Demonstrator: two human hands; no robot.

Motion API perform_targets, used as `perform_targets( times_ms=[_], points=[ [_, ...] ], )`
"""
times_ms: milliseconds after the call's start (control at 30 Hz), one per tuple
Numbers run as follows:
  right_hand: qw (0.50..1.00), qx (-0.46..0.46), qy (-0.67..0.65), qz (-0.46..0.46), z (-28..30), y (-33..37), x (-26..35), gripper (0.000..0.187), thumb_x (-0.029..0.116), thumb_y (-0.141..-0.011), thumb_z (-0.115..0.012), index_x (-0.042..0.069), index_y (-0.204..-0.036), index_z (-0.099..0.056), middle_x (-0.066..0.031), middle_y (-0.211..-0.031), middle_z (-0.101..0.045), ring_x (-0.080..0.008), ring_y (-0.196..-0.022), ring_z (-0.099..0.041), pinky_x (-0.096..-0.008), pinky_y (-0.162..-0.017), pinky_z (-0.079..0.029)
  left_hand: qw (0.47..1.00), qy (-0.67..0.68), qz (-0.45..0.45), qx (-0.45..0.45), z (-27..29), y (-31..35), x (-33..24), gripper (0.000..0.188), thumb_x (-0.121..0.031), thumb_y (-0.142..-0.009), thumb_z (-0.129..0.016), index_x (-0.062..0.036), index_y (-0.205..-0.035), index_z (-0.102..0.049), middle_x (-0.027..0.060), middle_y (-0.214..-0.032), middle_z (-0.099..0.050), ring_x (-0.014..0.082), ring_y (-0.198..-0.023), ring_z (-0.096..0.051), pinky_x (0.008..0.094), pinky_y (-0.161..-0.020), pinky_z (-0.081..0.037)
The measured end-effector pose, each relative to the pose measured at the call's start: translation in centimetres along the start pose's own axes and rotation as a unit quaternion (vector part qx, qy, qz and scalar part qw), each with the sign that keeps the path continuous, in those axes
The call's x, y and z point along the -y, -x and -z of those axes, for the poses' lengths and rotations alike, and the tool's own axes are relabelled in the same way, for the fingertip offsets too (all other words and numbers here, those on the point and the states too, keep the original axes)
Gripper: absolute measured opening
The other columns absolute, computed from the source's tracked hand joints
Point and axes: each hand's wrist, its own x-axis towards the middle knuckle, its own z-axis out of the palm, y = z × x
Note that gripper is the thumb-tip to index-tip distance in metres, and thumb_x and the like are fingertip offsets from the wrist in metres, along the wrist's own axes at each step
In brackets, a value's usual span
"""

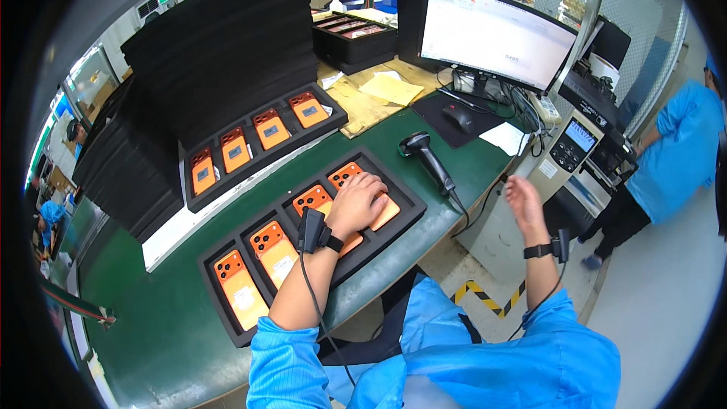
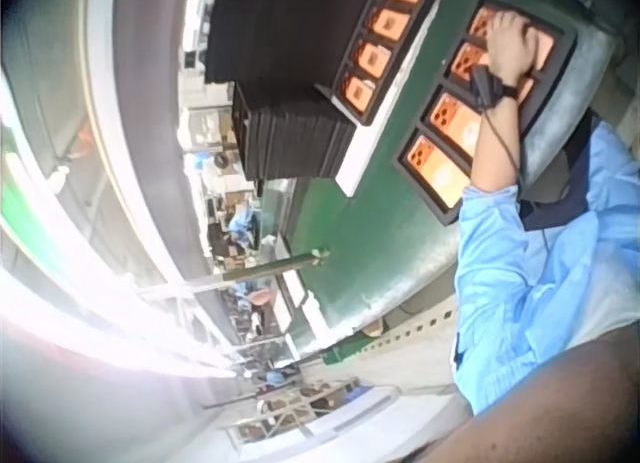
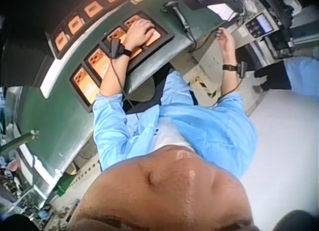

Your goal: Scanning smartphone barcodes and organizing them in a tray at a manufacturing facility.

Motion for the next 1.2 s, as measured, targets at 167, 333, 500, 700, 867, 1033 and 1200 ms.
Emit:
perform_targets(
  times_ms=[167,333,500,700,867,1033,1200],
  points=[
    [0.96,-0.15,0.183,0.149,7.5,-1.2,3.7,0.025,0.026,-0.097,-0.055,0.004,-0.098,-0.066,0.0019,-0.082,-0.061,-0.0055,-0.072,-0.052,-0.0197,-0.064,-0.041,1.0,0.007,0.009,-0.001,-0.1,-0.3,-0.1,0.023,-0.025,-0.086,-0.06,-0.0071,-0.1,-0.066,0.0093,-0.112,-0.06,0.0288,-0.115,-0.051,0.0413,-0.102,-0.037],
    [0.942,-0.252,0.144,0.169,10.1,-2.3,4.9,0.024,0.024,-0.097,-0.053,0.005,-0.101,-0.066,0.0028,-0.08,-0.06,-0.0049,-0.07,-0.052,-0.0188,-0.061,-0.041,1.0,-0.005,0.01,-0.001,0.1,-0.2,-0.3,0.019,-0.022,-0.087,-0.06,-0.0082,-0.1,-0.066,0.0089,-0.111,-0.06,0.0295,-0.115,-0.051,0.0422,-0.101,-0.037],
    [0.92,-0.306,0.118,0.214,11.1,-2.4,5.7,0.022,0.022,-0.096,-0.054,0.005,-0.096,-0.067,0.0027,-0.076,-0.059,-0.0049,-0.064,-0.051,-0.0196,-0.056,-0.039,1.0,0.003,0.002,0.001,-0.2,-1.1,-0.8,0.02,-0.022,-0.085,-0.063,-0.0078,-0.099,-0.066,0.0091,-0.112,-0.061,0.029,-0.115,-0.052,0.0426,-0.1,-0.038],
    [0.882,-0.406,0.073,0.227,13.2,-3.2,4.9,0.022,0.024,-0.093,-0.056,0.005,-0.101,-0.063,0.0009,-0.08,-0.056,-0.0066,-0.062,-0.051,-0.0209,-0.053,-0.04,1.0,0.009,0.029,0.005,0.0,-0.5,-0.7,0.02,-0.02,-0.083,-0.064,-0.008,-0.099,-0.066,0.0093,-0.113,-0.061,0.0299,-0.117,-0.051,0.0418,-0.102,-0.037],
    [0.885,-0.394,0.085,0.233,14.4,-3.8,7.1,0.027,0.03,-0.092,-0.061,0.003,-0.094,-0.061,-0.0013,-0.082,-0.058,-0.0058,-0.062,-0.05,-0.0205,-0.049,-0.038,0.999,0.008,0.026,0.017,-0.1,-0.9,-0.9,0.019,-0.018,-0.086,-0.063,-0.0074,-0.101,-0.067,0.009,-0.114,-0.061,0.029,-0.118,-0.051,0.0411,-0.102,-0.036],
    [0.871,-0.41,0.143,0.23,14.1,-5.2,8.0,0.03,0.032,-0.093,-0.063,0.004,-0.081,-0.063,-0.0006,-0.072,-0.061,-0.0057,-0.056,-0.049,-0.021,-0.046,-0.037,1.0,0.007,0.025,0.017,0.0,-0.9,-1.0,0.019,-0.018,-0.086,-0.063,-0.0072,-0.101,-0.066,0.009,-0.114,-0.061,0.0292,-0.117,-0.051,0.0411,-0.101,-0.036],
    [0.87,-0.428,0.103,0.223,14.9,-5.1,6.4,0.027,0.026,-0.091,-0.066,0.0,-0.083,-0.066,-0.0015,-0.069,-0.061,-0.0061,-0.05,-0.047,-0.0227,-0.043,-0.037,0.999,0.0,0.028,0.017,-0.1,-1.1,-1.1,0.019,-0.019,-0.086,-0.062,-0.0068,-0.101,-0.065,0.0091,-0.114,-0.06,0.0292,-0.117,-0.051,0.0408,-0.101,-0.036]
  ],
)
